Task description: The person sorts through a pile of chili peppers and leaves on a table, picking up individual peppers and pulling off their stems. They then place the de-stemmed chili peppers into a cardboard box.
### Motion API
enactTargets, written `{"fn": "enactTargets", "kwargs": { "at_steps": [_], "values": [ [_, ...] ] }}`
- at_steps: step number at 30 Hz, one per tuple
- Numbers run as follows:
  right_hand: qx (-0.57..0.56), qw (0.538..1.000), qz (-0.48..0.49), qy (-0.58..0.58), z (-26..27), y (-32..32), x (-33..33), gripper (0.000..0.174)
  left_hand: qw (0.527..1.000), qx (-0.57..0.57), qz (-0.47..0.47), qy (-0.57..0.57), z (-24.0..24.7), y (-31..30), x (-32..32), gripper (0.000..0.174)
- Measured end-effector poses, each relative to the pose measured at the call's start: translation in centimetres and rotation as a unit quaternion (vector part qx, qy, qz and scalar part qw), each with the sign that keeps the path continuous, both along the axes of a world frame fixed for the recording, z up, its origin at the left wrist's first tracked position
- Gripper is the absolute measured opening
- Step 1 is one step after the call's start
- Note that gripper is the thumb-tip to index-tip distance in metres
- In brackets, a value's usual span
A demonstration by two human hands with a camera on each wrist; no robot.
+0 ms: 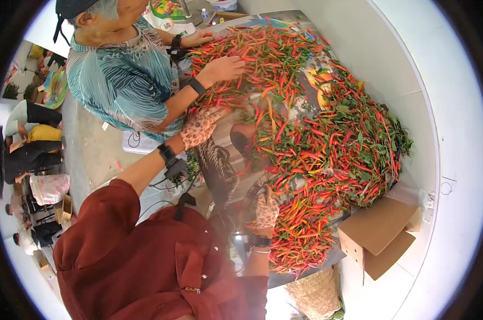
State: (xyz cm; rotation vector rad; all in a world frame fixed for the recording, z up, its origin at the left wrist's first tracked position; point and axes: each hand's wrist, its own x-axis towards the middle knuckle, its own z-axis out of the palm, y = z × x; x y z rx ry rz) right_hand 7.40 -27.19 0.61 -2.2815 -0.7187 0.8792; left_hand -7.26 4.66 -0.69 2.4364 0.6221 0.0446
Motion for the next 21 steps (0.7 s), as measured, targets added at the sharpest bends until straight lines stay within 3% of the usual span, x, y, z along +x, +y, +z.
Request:
{"fn": "enactTargets", "kwargs": {
  "at_steps": [2,4,7,9,17,21],
  "values": [
    [0.004,0.999,-0.031,0.023,-0.7,-0.2,-0.1,0.034,0.992,0.106,0.032,-0.064,-0.2,-1.8,-1.7,0.048],
    [0.038,0.999,0.010,-0.037,-1.2,-0.5,0.0,0.034,0.995,0.076,0.052,-0.028,-0.5,-3.8,-3.8,0.049],
    [0.048,0.998,0.004,-0.030,-1.3,-0.5,-0.1,0.033,0.997,0.041,0.061,-0.038,-1.5,-5.7,-6.4,0.046],
    [0.058,0.998,-0.001,-0.014,-1.6,-0.7,0.1,0.036,0.991,-0.066,0.115,0.030,-1.2,-6.1,-7.1,0.042],
    [0.047,0.997,0.022,-0.060,-2.9,-1.0,-0.1,0.035,0.995,0.040,0.091,-0.008,-2.6,-4.6,-3.2,0.044],
    [0.038,0.997,0.036,-0.061,-0.6,0.0,-0.4,0.036,0.998,0.049,0.034,-0.019,0.4,-7.2,0.6,0.047]
  ]
}}
